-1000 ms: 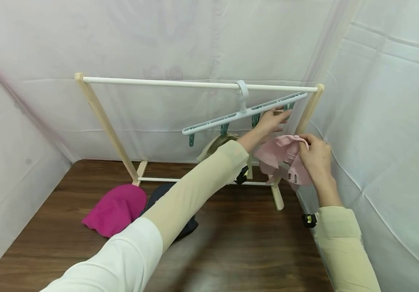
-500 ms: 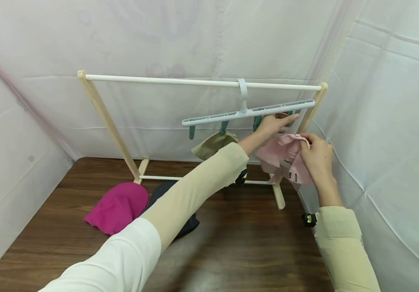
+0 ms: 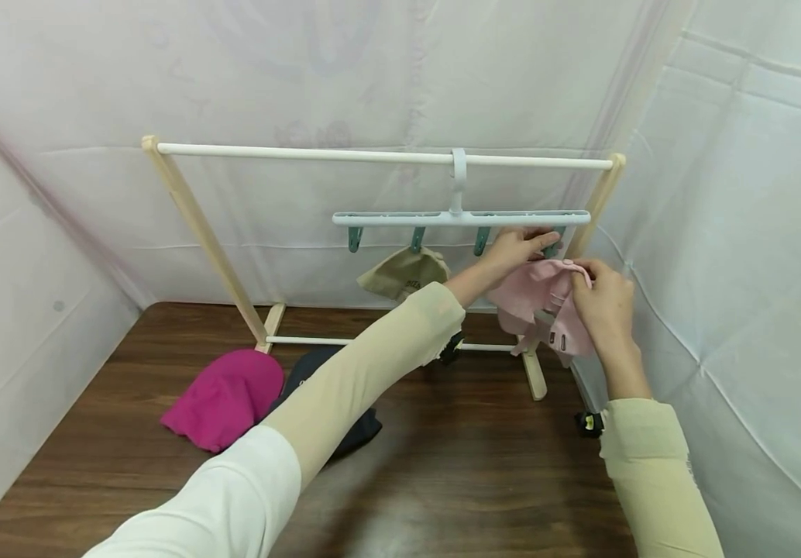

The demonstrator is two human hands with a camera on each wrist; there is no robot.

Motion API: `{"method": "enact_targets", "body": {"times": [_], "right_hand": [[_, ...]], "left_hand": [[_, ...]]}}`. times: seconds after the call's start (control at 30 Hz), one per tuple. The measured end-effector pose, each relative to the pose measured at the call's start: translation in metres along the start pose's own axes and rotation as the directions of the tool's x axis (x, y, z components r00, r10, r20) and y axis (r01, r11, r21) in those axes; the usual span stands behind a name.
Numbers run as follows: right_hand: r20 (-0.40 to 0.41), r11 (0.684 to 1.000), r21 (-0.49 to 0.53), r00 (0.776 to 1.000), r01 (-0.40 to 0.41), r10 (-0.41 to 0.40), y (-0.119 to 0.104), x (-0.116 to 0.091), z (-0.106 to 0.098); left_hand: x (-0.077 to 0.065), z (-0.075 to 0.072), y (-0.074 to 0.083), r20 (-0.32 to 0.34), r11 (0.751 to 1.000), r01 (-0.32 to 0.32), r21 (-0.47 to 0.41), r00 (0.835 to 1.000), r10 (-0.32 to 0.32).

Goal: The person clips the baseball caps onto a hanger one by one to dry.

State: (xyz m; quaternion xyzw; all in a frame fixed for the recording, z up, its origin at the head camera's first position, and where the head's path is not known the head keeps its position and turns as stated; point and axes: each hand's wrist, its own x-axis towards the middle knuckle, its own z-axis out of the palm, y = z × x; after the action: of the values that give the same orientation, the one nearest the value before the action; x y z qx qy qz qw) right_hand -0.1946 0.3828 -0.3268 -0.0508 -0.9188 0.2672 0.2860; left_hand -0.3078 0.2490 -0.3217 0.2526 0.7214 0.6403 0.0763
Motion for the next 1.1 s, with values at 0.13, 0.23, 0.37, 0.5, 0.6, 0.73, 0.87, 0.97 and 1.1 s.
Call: {"method": "enact_targets", "body": {"times": [0.13, 0.23, 0.37, 0.5, 0.6, 0.73, 0.87, 0.97, 1.1], "right_hand": [[-0.01, 1.0, -0.001, 1.0, -0.002, 0.002, -0.001, -0.003, 0.003], [-0.002, 1.0, -0.014, 1.0, -0.013, 0.013, -0.002, -0.004, 0.006], [-0.005, 0.999, -0.032, 1.0, -0.021, 0.021, -0.003, -0.003, 0.01], [-0.02, 0.999, -0.035, 1.0, -0.013, 0.012, -0.005, -0.002, 0.012], [-0.022, 0.999, -0.03, 1.0, -0.012, 0.011, -0.007, -0.003, 0.013], [-0.01, 0.999, -0.02, 1.0, -0.029, 0.029, -0.008, -0.003, 0.014], [0.006, 0.998, -0.006, 0.998, -0.062, 0.062, -0.009, -0.002, 0.013], [0.019, 0.997, 0.004, 0.997, -0.076, 0.076, -0.01, -0.002, 0.012], [0.029, 0.996, 0.018, 0.996, -0.089, 0.089, -0.01, -0.002, 0.011]], "left_hand": [[-0.002, 0.0, -0.002, 0.01, 0.999, 0.017, -0.035, 1.0, -0.017], [-0.005, 0.0, -0.002, 0.009, 0.996, 0.036, -0.081, 0.999, -0.035], [-0.008, 0.0, 0.0, 0.014, 0.991, 0.035, -0.128, 0.999, -0.034], [-0.01, -0.001, 0.001, 0.007, 0.997, 0.026, -0.071, 1.0, -0.026], [-0.011, -0.002, 0.0, -0.015, 0.999, 0.039, 0.009, 0.999, -0.039], [-0.012, -0.002, -0.003, -0.031, 0.996, 0.044, 0.072, 0.999, -0.042], [-0.011, -0.002, -0.005, -0.003, 0.997, -0.009, 0.073, 1.0, 0.009], [-0.012, -0.003, -0.007, 0.031, 0.996, -0.046, 0.077, 0.999, 0.044], [-0.012, -0.006, -0.008, 0.076, 0.992, -0.07, 0.106, 0.995, 0.062]]}}
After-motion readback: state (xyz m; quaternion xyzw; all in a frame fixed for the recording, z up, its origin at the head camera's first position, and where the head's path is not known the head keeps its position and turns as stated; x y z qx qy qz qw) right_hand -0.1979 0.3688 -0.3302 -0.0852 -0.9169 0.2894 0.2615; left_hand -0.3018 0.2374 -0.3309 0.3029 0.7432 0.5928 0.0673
